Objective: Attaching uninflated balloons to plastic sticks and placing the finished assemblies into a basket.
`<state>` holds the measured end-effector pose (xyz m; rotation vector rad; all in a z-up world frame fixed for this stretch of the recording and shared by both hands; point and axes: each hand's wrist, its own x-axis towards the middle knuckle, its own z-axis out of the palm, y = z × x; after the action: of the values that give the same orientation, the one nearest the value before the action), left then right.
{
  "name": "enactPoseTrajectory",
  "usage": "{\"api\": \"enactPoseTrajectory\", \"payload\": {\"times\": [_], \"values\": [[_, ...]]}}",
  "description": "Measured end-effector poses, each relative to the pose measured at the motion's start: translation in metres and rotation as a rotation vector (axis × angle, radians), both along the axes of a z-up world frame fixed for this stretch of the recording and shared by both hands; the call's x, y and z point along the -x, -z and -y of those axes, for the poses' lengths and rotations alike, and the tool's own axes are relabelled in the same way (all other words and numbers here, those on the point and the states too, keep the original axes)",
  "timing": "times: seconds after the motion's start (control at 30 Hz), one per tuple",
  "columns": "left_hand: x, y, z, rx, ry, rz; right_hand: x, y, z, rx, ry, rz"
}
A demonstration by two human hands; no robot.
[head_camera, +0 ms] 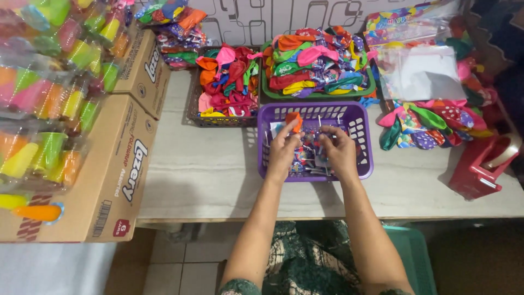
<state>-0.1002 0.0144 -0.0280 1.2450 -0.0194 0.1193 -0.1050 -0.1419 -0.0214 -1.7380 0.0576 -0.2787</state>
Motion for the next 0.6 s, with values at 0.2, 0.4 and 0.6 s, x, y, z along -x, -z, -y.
{"api": "enactPoseTrajectory", "payload": {"times": [0.2,0.4,0.6], "values": [[-0.015,-0.006,-0.005,-0.076,-0.030,0.075,-0.025,0.005,0.006,0.013,-0.122,0.166],[-0.006,-0.011,-0.006,-0.054,-0.048,0.179,0.006,-0.010,0.003,0.001,-0.068,0.242],[0.017,0.023,0.020,0.298,-0.064,-0.050,0.036,0.006,-0.002,-0.210,-0.065,0.147]]}}
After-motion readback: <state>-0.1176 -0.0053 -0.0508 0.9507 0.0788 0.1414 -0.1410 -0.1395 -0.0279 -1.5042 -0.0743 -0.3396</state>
